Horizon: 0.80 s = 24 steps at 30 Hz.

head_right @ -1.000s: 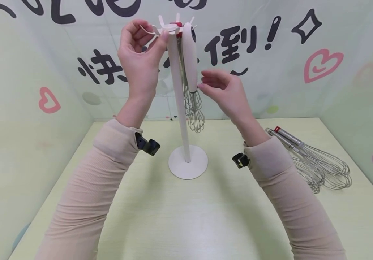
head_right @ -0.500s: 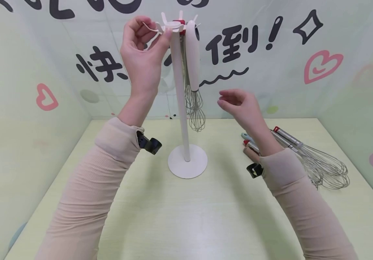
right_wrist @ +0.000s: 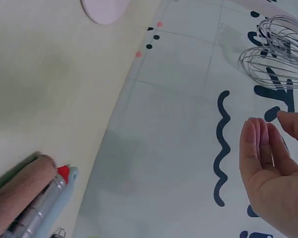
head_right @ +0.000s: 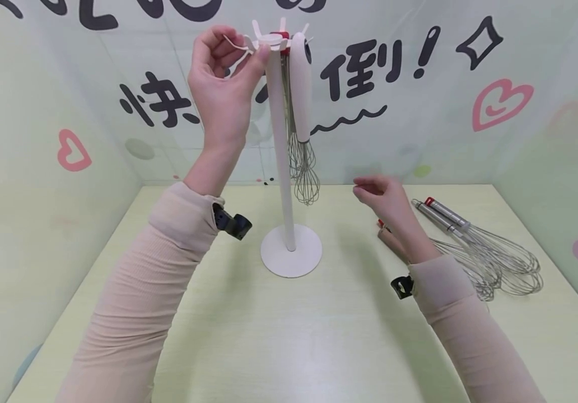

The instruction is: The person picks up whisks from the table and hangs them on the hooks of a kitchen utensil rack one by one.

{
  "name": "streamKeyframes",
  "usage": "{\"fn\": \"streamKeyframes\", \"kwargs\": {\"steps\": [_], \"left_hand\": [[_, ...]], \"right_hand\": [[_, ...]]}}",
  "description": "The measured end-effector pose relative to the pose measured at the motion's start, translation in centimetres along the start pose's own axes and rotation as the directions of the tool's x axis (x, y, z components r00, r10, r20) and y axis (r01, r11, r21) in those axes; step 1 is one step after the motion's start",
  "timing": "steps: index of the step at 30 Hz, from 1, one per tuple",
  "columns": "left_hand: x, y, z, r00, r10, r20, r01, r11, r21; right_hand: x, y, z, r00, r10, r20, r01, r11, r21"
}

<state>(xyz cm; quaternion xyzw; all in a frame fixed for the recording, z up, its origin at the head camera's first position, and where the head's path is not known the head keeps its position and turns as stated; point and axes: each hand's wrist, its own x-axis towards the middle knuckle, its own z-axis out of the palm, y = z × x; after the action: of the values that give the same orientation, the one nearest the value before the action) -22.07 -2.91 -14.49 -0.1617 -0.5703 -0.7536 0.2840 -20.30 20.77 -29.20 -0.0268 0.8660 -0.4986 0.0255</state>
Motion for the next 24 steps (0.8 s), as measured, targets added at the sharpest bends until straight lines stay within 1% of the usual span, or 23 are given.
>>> {"fn": "streamKeyframes", "kwargs": {"steps": [3,6,9,12,16,19,24], "left_hand": [[-0.1,-0.1,0.0,1.0,0.008,0.002,-0.008,1.0,-0.004],[-0.1,-0.3,0.0,1.0,0.025,0.003,-0.025,1.0,-0.011],[-0.1,-0.4,-0.1,0.999,0.034,0.001,-0.034,0.999,-0.014],[0.0,-0.2,-0.1,1.0,0.017,-0.001,-0.017,1.0,-0.008],[-0.1,0.2,-0.1,1.0,-0.006,-0.002,0.006,1.0,0.003],[-0.1,0.2,0.0,1.0,-0.013,-0.003,0.013,1.0,0.003],[-0.1,0.4,0.0,1.0,-0.013,-0.005,0.013,1.0,0.005]], "right_hand": [[-0.2,1.6,0.0,1.0,0.026,0.004,-0.026,0.999,-0.039],[-0.2,3.3,0.1,0.998,0.056,-0.015,-0.057,0.994,-0.089],[0.1,5.1,0.1,0.997,0.061,-0.043,-0.067,0.986,-0.156],[0.2,6.6,0.0,0.995,0.069,-0.066,-0.081,0.977,-0.2],[0.2,8.5,-0.3,0.993,0.083,-0.086,-0.101,0.968,-0.232],[0.2,9.7,-0.7,0.992,0.092,-0.084,-0.11,0.963,-0.247],[0.0,10.7,-1.2,0.988,0.146,-0.048,-0.154,0.952,-0.266]]}}
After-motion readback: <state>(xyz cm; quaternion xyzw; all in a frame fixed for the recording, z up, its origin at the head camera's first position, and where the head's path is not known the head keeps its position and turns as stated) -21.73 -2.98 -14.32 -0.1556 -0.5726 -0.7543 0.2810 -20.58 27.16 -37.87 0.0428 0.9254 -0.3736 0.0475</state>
